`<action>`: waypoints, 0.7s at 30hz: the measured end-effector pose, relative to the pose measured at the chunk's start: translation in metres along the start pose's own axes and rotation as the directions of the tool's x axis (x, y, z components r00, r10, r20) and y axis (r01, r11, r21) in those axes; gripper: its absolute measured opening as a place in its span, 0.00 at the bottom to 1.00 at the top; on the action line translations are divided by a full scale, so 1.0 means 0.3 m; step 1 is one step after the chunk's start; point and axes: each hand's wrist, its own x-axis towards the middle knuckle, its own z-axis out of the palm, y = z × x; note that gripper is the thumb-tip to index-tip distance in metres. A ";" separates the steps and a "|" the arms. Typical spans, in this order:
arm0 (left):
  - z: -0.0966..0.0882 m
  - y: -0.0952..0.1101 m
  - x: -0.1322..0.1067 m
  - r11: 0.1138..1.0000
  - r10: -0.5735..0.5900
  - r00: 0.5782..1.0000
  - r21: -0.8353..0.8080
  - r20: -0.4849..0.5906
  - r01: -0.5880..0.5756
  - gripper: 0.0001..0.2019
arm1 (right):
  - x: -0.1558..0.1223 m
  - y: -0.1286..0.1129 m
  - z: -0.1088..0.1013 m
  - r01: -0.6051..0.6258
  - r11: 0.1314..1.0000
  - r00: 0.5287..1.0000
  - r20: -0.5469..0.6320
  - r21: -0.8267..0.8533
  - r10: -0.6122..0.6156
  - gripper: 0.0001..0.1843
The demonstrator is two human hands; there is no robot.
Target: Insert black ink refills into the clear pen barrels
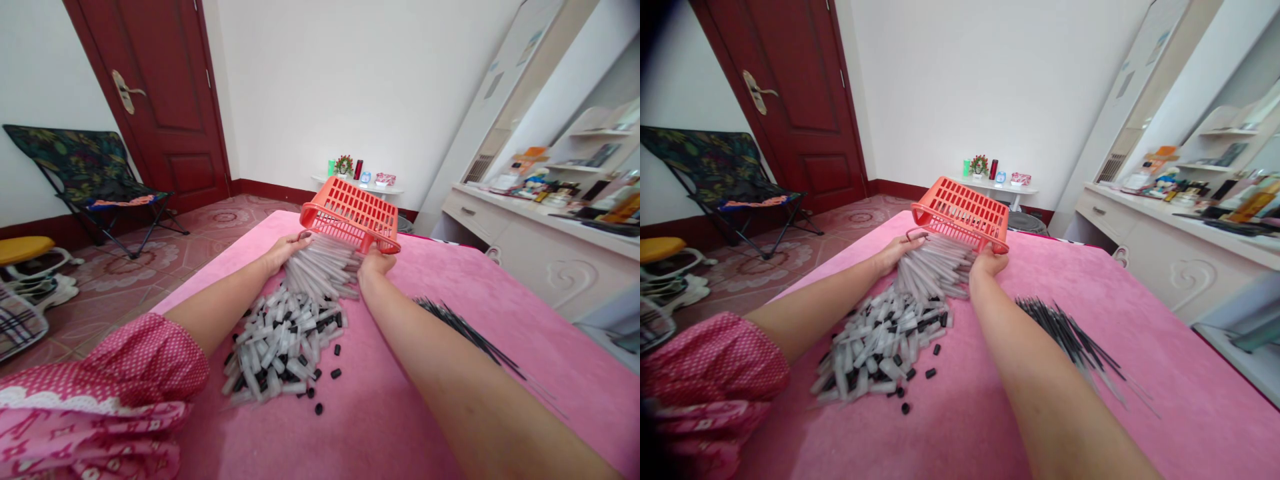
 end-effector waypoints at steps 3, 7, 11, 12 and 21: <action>-0.009 -0.006 0.006 0.999 0.002 1.000 0.035 0.014 -0.002 0.28 | 0.007 -0.024 -0.005 -0.022 1.000 1.000 0.007 0.018 0.022 0.09; -0.020 -0.012 0.011 1.000 -0.012 0.999 0.023 0.033 0.011 0.28 | 0.005 -0.069 -0.006 -0.046 0.998 0.999 -0.019 0.052 0.047 0.08; -0.024 -0.019 0.015 1.000 -0.009 0.999 0.018 0.043 0.008 0.25 | 0.004 -0.102 -0.005 -0.076 0.993 0.997 -0.025 0.085 0.079 0.08; -0.024 -0.020 0.015 1.000 -0.008 0.999 0.018 0.031 0.008 0.25 | 0.005 -0.108 -0.006 -0.079 0.993 0.997 -0.018 0.088 0.081 0.08; -0.011 -0.010 0.000 0.996 0.051 0.998 0.073 -0.022 -0.049 0.24 | 0.021 -0.169 -0.079 -0.059 0.998 0.997 0.046 0.028 0.057 0.10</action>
